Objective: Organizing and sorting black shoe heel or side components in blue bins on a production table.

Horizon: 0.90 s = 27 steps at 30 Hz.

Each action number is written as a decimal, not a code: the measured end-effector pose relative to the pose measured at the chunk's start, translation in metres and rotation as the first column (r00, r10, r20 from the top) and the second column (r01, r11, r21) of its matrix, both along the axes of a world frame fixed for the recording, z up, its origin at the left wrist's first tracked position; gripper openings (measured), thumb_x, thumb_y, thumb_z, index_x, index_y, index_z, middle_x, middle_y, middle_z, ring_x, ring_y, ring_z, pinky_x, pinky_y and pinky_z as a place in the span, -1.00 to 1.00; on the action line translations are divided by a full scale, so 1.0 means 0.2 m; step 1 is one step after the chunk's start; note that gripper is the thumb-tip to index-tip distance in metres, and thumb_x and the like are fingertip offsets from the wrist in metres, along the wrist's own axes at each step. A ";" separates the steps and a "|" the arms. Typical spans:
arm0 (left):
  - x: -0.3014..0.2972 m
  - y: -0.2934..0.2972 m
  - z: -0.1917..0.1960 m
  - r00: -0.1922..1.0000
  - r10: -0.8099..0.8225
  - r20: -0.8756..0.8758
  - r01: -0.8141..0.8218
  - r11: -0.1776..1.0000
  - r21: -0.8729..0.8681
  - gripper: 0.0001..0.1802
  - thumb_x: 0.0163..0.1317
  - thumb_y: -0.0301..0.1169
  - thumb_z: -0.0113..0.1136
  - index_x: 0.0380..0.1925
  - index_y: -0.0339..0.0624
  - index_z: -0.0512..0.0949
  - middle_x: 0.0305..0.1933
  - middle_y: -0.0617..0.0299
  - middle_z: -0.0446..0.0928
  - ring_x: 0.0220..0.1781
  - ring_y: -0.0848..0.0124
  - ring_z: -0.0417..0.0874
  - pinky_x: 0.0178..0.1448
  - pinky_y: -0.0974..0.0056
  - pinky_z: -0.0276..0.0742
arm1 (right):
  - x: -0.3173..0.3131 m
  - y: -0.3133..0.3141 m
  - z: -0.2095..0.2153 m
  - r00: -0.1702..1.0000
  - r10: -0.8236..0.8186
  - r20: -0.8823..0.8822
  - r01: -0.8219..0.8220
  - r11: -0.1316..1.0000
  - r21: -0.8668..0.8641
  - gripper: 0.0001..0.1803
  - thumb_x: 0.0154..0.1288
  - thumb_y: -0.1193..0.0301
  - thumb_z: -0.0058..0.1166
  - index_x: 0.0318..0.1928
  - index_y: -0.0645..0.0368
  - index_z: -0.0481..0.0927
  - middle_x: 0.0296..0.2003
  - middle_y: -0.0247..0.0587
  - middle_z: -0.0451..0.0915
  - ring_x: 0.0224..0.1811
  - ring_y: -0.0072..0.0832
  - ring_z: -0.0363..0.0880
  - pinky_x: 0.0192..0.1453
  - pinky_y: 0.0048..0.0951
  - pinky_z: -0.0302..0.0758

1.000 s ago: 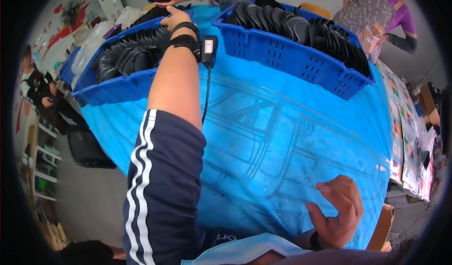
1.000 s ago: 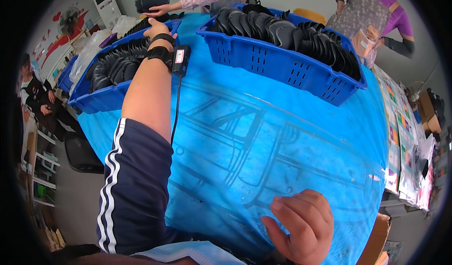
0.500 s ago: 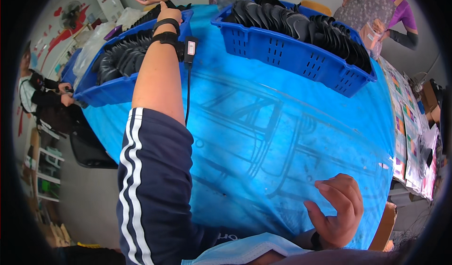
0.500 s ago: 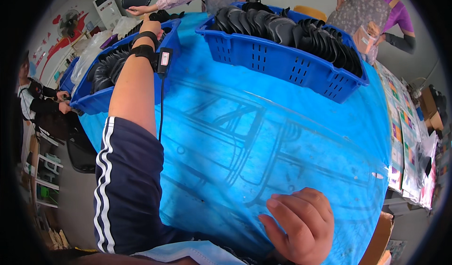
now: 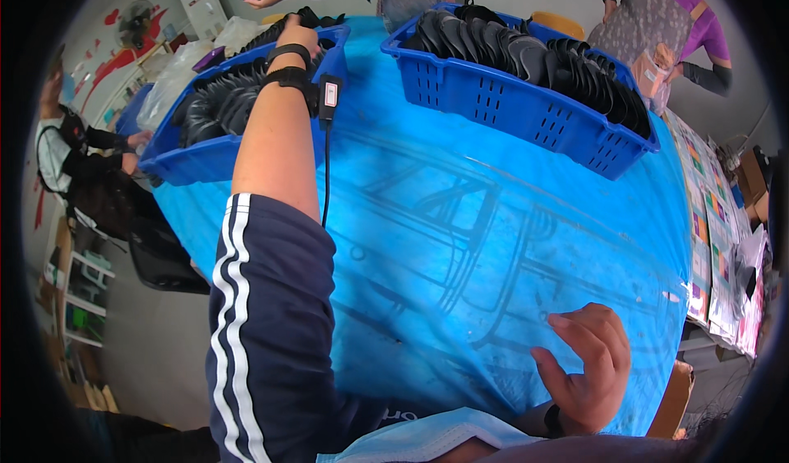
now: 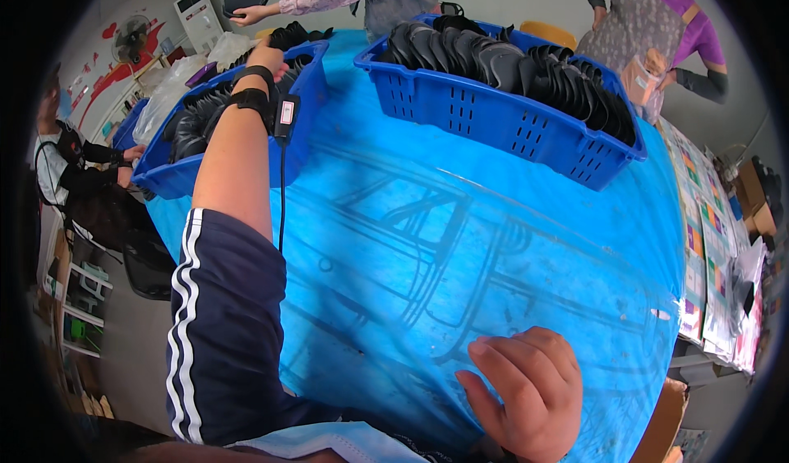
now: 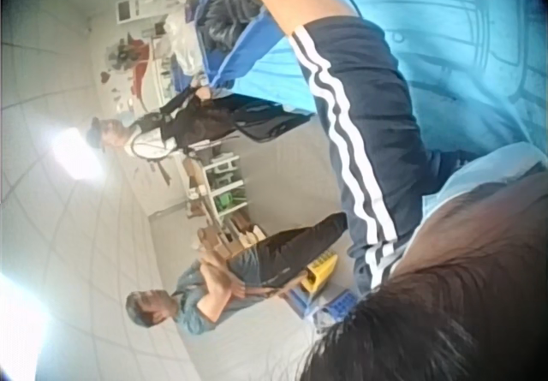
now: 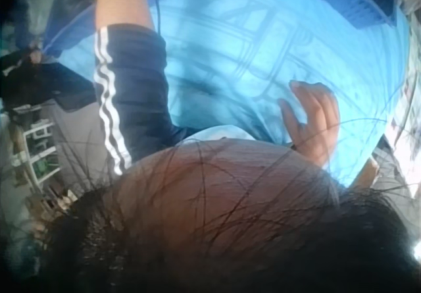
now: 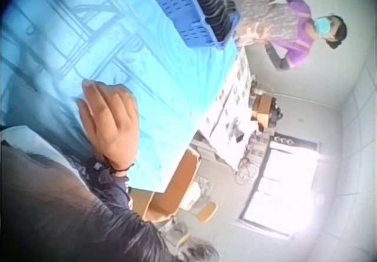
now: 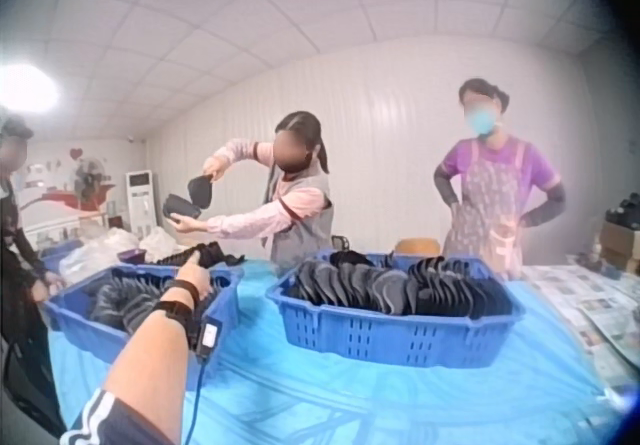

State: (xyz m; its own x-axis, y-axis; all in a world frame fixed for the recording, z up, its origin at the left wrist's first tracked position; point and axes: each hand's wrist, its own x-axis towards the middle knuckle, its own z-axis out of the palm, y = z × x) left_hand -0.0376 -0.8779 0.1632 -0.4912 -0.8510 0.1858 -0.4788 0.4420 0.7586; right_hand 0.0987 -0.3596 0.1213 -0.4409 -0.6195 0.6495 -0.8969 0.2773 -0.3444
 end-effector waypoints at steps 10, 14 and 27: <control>-0.01 1.22 -0.02 -0.063 -0.903 0.425 0.976 -0.145 -0.164 -0.65 0.17 -0.26 0.06 -0.05 -0.14 0.46 -0.11 0.13 0.52 -0.08 0.35 0.53 0.00 0.30 0.42 | 0.05 0.08 0.06 0.999 -0.016 -0.048 0.020 0.997 0.081 -0.65 -0.29 0.53 0.27 -0.36 0.18 0.49 -0.39 -0.23 0.52 -0.40 -0.26 0.44 -0.33 -0.32 0.38; 0.52 1.65 -0.02 -0.252 -0.962 0.105 0.931 -0.270 -0.246 -0.69 0.21 -0.29 -0.06 -0.06 -0.08 0.46 -0.14 0.07 0.50 -0.14 0.18 0.52 -0.09 0.21 0.43 | 0.06 0.03 0.02 0.993 0.110 -0.032 -0.109 0.993 0.038 -0.67 -0.28 0.51 0.29 -0.37 0.17 0.53 -0.38 -0.24 0.53 -0.38 -0.26 0.46 -0.27 -0.32 0.39; 0.86 2.04 -0.19 -0.368 -0.930 0.022 0.773 -0.319 -0.549 -0.23 0.07 0.00 0.10 0.15 -0.30 0.18 0.05 0.02 0.33 -0.06 0.09 0.38 -0.01 0.16 0.33 | 0.10 0.32 0.10 0.918 0.365 0.155 -0.393 0.887 0.243 -0.62 -0.22 0.43 0.26 -0.25 0.03 0.59 -0.34 -0.27 0.55 -0.27 -0.26 0.49 -0.27 -0.30 0.41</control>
